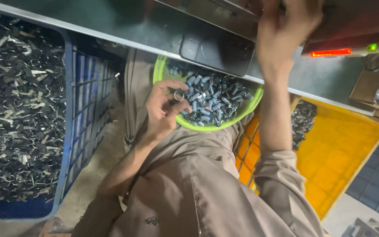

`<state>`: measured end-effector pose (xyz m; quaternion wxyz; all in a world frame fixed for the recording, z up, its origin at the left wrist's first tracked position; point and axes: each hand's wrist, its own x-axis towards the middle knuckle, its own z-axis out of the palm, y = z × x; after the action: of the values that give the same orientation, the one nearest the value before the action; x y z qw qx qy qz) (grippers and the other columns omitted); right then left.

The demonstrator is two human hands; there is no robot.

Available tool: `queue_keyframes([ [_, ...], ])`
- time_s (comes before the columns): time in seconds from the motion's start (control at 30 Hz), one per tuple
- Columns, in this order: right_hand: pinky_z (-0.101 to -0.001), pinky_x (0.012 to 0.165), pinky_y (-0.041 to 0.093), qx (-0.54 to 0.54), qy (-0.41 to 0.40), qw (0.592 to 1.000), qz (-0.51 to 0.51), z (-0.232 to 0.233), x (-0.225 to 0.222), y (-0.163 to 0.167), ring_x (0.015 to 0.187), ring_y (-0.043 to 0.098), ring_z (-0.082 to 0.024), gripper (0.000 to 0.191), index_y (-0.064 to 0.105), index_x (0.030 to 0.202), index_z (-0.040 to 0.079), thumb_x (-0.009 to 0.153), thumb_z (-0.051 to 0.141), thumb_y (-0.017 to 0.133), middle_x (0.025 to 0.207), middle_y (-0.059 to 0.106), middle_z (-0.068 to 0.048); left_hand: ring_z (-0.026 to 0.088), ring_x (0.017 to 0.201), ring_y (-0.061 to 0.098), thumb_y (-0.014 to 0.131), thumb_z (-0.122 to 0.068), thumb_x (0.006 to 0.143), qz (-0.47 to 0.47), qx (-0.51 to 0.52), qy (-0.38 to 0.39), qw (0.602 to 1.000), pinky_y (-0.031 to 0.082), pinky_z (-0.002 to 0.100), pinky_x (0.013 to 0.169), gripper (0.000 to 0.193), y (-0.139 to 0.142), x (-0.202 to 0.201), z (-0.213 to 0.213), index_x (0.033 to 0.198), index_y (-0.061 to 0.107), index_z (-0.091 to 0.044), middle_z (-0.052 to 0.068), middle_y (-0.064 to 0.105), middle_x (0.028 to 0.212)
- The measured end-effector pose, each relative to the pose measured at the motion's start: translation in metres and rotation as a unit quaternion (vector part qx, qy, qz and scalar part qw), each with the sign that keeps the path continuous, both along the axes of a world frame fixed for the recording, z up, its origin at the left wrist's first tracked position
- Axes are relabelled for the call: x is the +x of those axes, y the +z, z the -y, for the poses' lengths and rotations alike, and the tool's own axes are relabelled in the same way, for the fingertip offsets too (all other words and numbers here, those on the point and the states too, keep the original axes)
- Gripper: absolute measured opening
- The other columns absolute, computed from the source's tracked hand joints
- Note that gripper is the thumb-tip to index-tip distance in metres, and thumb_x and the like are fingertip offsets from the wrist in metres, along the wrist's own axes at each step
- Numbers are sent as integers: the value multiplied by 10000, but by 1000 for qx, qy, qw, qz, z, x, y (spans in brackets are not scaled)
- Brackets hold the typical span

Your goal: The person repeatedly picks small cylindrical components from a green basket, inserts them into a machine slot, and returns them to the basket. The person also briefly handles a cardboard box filled with similar components on the table.

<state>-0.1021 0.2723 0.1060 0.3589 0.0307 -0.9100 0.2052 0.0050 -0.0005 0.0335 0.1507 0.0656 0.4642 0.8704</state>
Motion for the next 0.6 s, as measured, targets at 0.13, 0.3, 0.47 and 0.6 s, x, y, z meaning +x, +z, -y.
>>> queue_keyframes([
  [0.13, -432, 977, 538, -305, 231, 923, -46, 68, 70, -9, 983, 684, -262, 122, 584, 991, 79, 977, 187, 640, 1038, 664, -92, 173, 837, 654, 549, 187, 936, -53, 37, 35, 997, 599, 304, 746, 469, 4, 0, 7, 1345, 436, -13, 164, 571, 1231],
  [0.3, -420, 1016, 530, -253, 204, 917, 233, 120, 117, -36, 1176, 680, -321, 288, 620, 1234, -10, 952, 39, 653, 1257, 686, -208, 175, 825, 665, 626, 138, 972, -7, 55, 7, 998, 605, 307, 738, 460, 4, 2, 20, 1353, 421, -18, 175, 565, 1225],
  [0.47, -317, 900, 576, -288, 127, 931, 183, 119, 128, -44, 1022, 725, -251, 295, 675, 1095, 25, 860, -153, 657, 1085, 730, -158, 193, 915, 642, 677, 0, 969, -69, -5, -12, 998, 593, 286, 746, 443, 14, -11, 19, 1355, 459, -23, 151, 548, 1282],
  [0.6, -301, 826, 599, -358, 175, 909, 126, 109, 137, -49, 963, 715, -234, 273, 583, 1039, 20, 913, -221, 566, 1091, 714, -203, 240, 998, 655, 719, -75, 978, -167, -142, -10, 976, 548, 312, 865, 251, 26, -23, 13, 1163, 568, 4, 128, 624, 1165],
])
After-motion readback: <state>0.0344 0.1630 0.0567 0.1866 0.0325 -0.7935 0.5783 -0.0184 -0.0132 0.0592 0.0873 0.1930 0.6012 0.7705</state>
